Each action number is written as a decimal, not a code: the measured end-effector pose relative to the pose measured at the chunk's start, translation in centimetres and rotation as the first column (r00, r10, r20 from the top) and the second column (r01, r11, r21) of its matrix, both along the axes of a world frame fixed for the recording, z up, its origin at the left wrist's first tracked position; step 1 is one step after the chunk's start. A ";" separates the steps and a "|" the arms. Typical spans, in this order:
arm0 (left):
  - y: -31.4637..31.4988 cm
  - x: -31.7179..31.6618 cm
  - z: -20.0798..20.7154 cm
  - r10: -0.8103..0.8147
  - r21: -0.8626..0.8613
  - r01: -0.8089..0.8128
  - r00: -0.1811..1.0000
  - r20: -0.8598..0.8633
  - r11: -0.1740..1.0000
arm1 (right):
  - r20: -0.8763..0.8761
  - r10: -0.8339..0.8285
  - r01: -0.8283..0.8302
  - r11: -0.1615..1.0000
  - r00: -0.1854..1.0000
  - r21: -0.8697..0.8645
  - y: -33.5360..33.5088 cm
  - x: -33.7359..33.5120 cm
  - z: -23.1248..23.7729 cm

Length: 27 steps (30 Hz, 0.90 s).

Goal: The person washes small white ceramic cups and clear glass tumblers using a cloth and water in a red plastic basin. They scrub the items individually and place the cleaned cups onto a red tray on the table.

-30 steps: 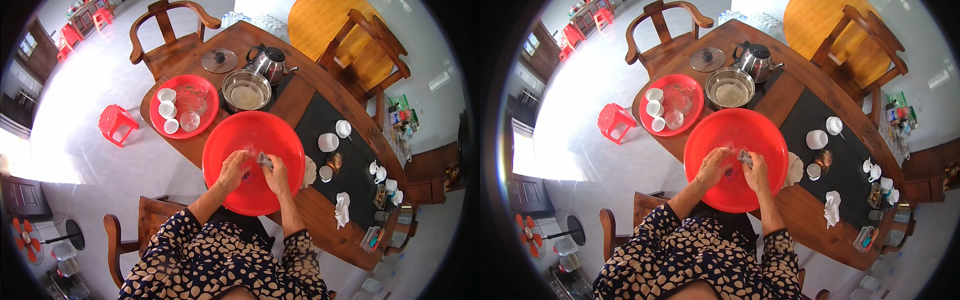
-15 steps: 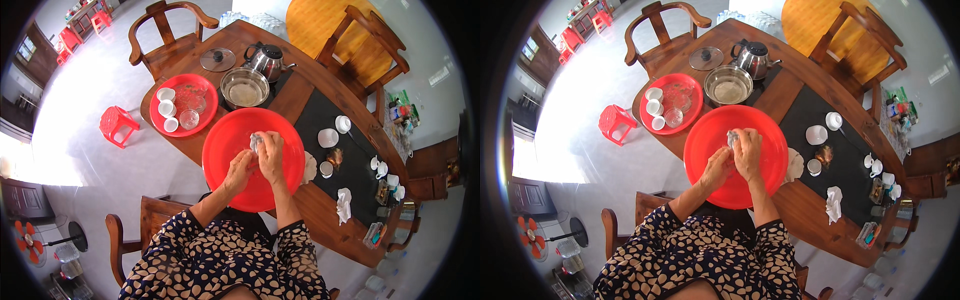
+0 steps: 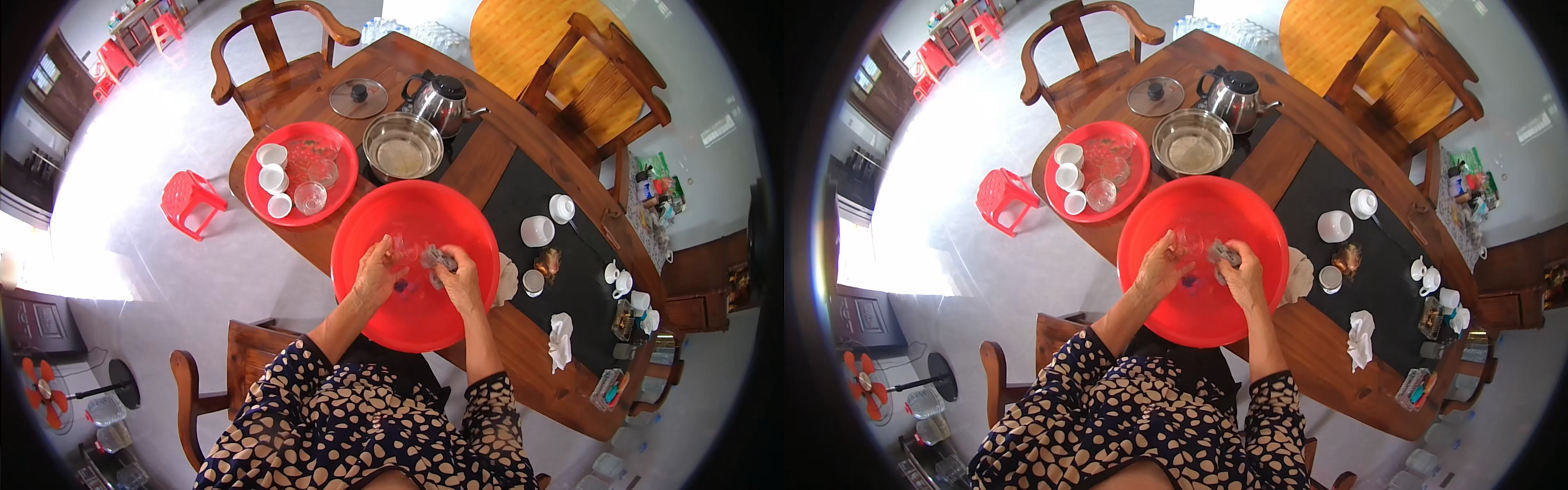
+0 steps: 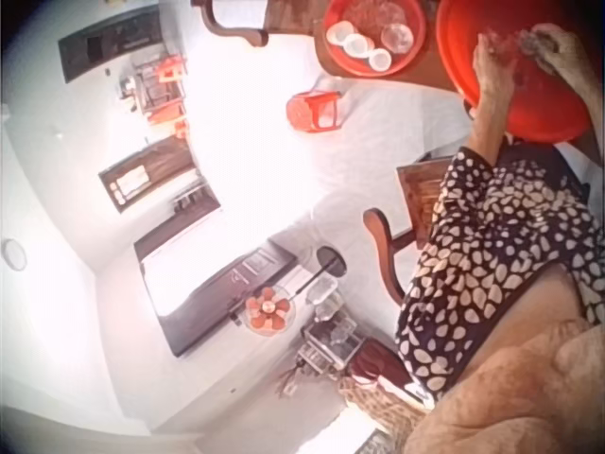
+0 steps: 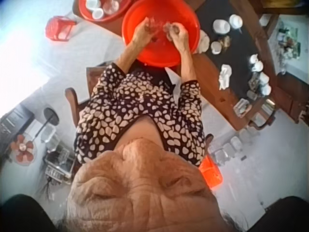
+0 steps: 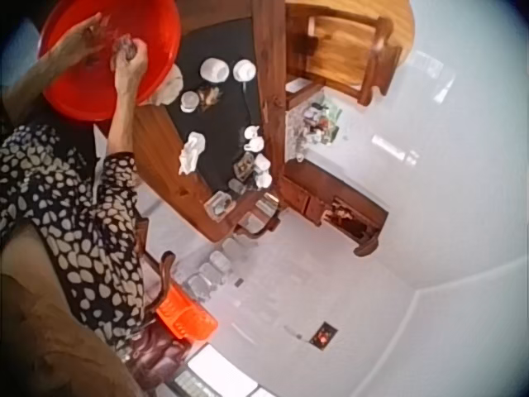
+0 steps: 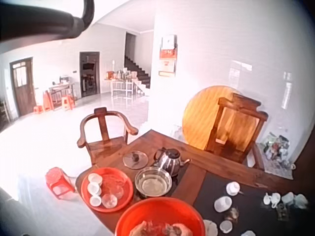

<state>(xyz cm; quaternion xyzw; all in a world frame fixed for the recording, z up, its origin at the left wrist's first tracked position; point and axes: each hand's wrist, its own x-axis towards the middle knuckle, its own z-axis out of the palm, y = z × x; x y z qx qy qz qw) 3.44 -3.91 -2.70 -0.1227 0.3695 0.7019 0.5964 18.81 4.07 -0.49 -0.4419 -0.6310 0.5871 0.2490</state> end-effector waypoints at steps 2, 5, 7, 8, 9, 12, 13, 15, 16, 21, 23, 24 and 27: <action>0.0 0.3 0.5 -0.040 0.004 0.040 0.998 -0.050 0.999 | -0.124 0.020 0.002 0.984 0.992 0.175 -1.2 -1.1 2.5; 0.0 0.9 1.2 -0.071 0.014 0.075 0.983 -0.168 0.997 | 0.065 0.132 -0.145 0.806 0.989 0.574 -0.6 -2.3 2.8; 0.0 1.0 1.4 -0.070 0.064 0.095 0.945 -0.320 0.993 | 0.173 0.133 -0.218 0.669 0.976 0.710 -1.0 -2.4 2.3; 0.0 1.1 1.4 -0.059 0.108 0.115 0.905 -0.422 0.988 | 0.200 0.149 -0.248 0.645 0.968 0.723 -1.4 -2.4 2.2; -0.1 1.0 1.3 -0.043 0.148 0.139 0.854 -0.519 0.979 | 0.190 0.209 -0.283 0.727 0.959 0.625 -1.8 -2.1 2.3; -0.5 0.2 1.1 -0.153 0.057 0.238 0.772 -0.617 0.970 | 0.038 0.291 -0.291 0.921 0.956 0.260 -3.0 -1.8 3.3; -0.5 0.3 0.9 -0.137 0.075 0.228 0.784 -0.605 0.971 | -0.061 0.247 -0.239 0.965 0.967 0.110 -3.0 -1.9 3.0; -0.3 0.4 0.8 -0.106 0.110 0.206 0.809 -0.578 0.972 | -0.222 0.015 -0.023 0.999 0.975 -0.033 -3.8 -2.5 3.0; -0.3 0.6 1.4 -0.105 0.106 0.184 0.853 -0.511 0.977 | -0.203 0.019 -0.022 1.000 0.979 -0.011 -3.7 -2.6 2.9; -0.1 1.6 2.5 -0.055 0.148 0.093 0.969 -0.241 0.985 | 0.199 0.078 -0.203 0.631 0.977 0.749 -3.2 -2.7 1.8; -0.4 1.0 1.3 -0.118 0.167 0.172 0.950 -0.288 0.971 | 0.318 0.135 -0.340 0.524 0.938 0.781 -3.1 -2.2 2.4; -0.7 0.6 0.7 -0.148 0.175 0.210 0.938 -0.312 0.962 | 0.352 0.200 -0.403 0.542 0.914 0.738 -3.1 -2.1 2.7; -1.3 0.3 0.2 -0.233 0.152 0.297 0.913 -0.336 0.943 | -0.053 0.355 -0.346 0.930 0.933 0.126 -3.4 -1.3 1.0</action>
